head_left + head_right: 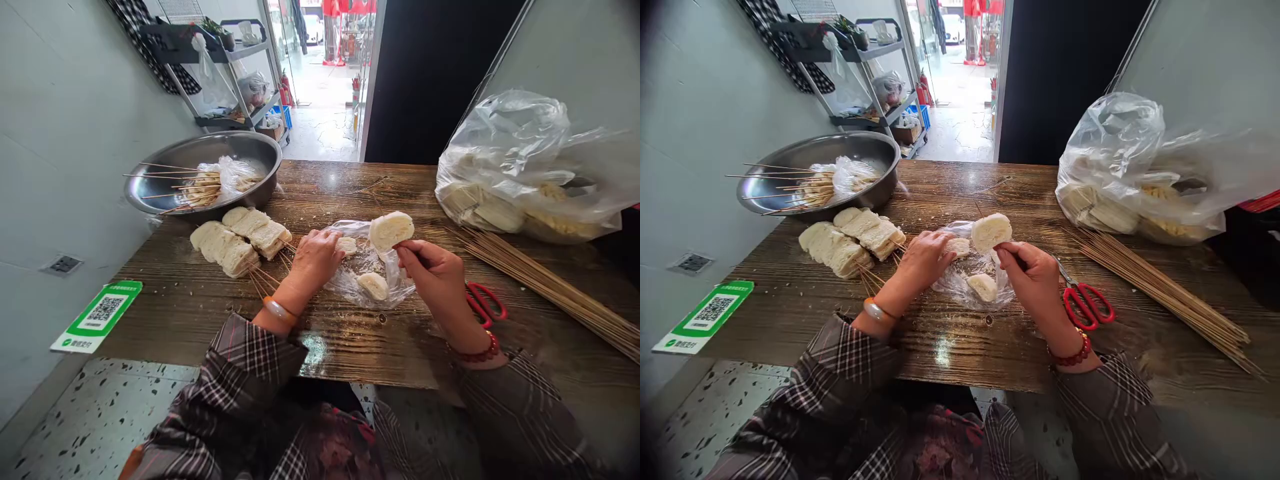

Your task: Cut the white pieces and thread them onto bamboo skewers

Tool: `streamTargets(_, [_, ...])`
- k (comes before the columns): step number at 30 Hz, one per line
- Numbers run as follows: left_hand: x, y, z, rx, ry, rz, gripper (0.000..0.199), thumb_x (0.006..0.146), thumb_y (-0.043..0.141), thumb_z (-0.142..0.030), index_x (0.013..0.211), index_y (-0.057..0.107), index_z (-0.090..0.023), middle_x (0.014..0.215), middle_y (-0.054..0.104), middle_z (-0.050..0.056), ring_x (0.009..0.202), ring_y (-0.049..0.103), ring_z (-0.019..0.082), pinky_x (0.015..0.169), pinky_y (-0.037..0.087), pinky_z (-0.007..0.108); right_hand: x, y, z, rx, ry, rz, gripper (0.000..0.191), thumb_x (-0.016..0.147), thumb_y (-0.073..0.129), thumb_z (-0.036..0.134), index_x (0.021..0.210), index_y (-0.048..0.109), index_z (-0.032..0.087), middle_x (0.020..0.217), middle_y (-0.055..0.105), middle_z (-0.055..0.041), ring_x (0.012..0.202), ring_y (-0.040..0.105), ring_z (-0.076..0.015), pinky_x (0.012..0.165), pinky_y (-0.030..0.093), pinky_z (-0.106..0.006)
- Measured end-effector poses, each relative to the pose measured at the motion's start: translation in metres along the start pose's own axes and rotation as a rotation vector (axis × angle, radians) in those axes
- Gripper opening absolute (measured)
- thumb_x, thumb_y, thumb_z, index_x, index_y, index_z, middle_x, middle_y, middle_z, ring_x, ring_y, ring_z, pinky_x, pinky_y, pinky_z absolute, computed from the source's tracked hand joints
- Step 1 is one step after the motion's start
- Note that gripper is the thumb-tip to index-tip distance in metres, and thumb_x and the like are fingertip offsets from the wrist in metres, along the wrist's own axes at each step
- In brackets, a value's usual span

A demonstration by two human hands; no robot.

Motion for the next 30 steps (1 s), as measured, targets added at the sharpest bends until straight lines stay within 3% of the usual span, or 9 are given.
streamTargets(4, [-0.001,-0.001,-0.001,0.024,-0.012,0.062,0.037,0.091,0.062,-0.027,0.126,0.065,-0.013,0.124,0.07,0.018,0.117,0.059,0.035,0.098,0.045,0.05,0.0,0.0,0.001,-0.006,-0.006,0.004,0.02,0.088,0.067,0.036,0.088,0.078,0.019,0.069,0.07,-0.0014,0.062,0.062,-0.0138,0.058,0.048,-0.027])
streamTargets(9, [-0.001,-0.005,-0.004,-0.057,0.035,-0.012,0.048,0.082,0.072,-0.022,0.129,0.064,-0.016,0.126,0.066,0.017,0.116,0.059,0.035,0.099,0.046,0.051,0.001,0.0,0.001,-0.011,-0.003,-0.004,0.021,0.088,0.066,0.037,0.089,0.079,0.019,0.07,0.071,-0.0017,0.061,0.062,-0.0139,0.059,0.05,-0.028])
streamTargets(15, [-0.003,-0.001,-0.007,-0.253,0.166,-0.002,0.017,0.084,0.068,-0.019,0.101,0.072,-0.016,0.105,0.067,0.012,0.099,0.062,0.026,0.092,0.051,0.042,0.001,0.001,0.0,-0.025,-0.014,0.012,0.02,0.088,0.067,0.035,0.089,0.079,0.02,0.069,0.071,-0.0011,0.061,0.062,-0.0138,0.059,0.05,-0.028])
streamTargets(18, [-0.004,-0.002,-0.006,-0.342,0.124,0.016,0.013,0.084,0.064,-0.015,0.095,0.071,-0.017,0.094,0.07,0.008,0.089,0.063,0.023,0.088,0.05,0.041,0.0,0.002,0.0,-0.021,-0.015,0.016,0.019,0.088,0.067,0.035,0.089,0.079,0.02,0.069,0.072,-0.0012,0.06,0.062,-0.0138,0.058,0.05,-0.028])
streamTargets(21, [-0.003,-0.008,-0.001,-0.658,-0.001,-0.053,0.016,0.081,0.068,-0.019,0.096,0.07,-0.017,0.087,0.071,0.005,0.08,0.062,0.018,0.081,0.051,0.036,-0.001,0.001,0.0,-0.01,-0.023,0.01,0.019,0.087,0.068,0.036,0.088,0.079,0.02,0.068,0.072,-0.0008,0.059,0.062,-0.0136,0.056,0.05,-0.027])
streamTargets(26, [-0.003,-0.013,0.007,-1.515,-0.198,-0.1,0.043,0.075,0.081,-0.034,0.111,0.069,-0.015,0.1,0.075,0.009,0.083,0.068,0.016,0.077,0.056,0.031,-0.005,0.002,0.005,-0.022,-0.085,0.09,0.017,0.088,0.068,0.035,0.087,0.079,0.022,0.07,0.072,-0.0012,0.059,0.062,-0.0142,0.056,0.05,-0.028])
streamTargets(30, [-0.004,-0.014,0.012,-1.787,-0.29,-0.098,0.044,0.072,0.085,-0.032,0.111,0.071,-0.015,0.101,0.075,0.009,0.081,0.071,0.016,0.078,0.059,0.033,-0.009,0.008,0.012,-0.078,-0.176,0.224,0.015,0.089,0.067,0.03,0.086,0.079,0.022,0.07,0.073,-0.0013,0.063,0.065,-0.0152,0.06,0.051,-0.028])
Point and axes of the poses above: each hand's wrist, its own x-axis towards the middle knuckle, its own y-axis out of the palm, z = x × y, the point moved 4 cm from there along x, towards the middle knuckle
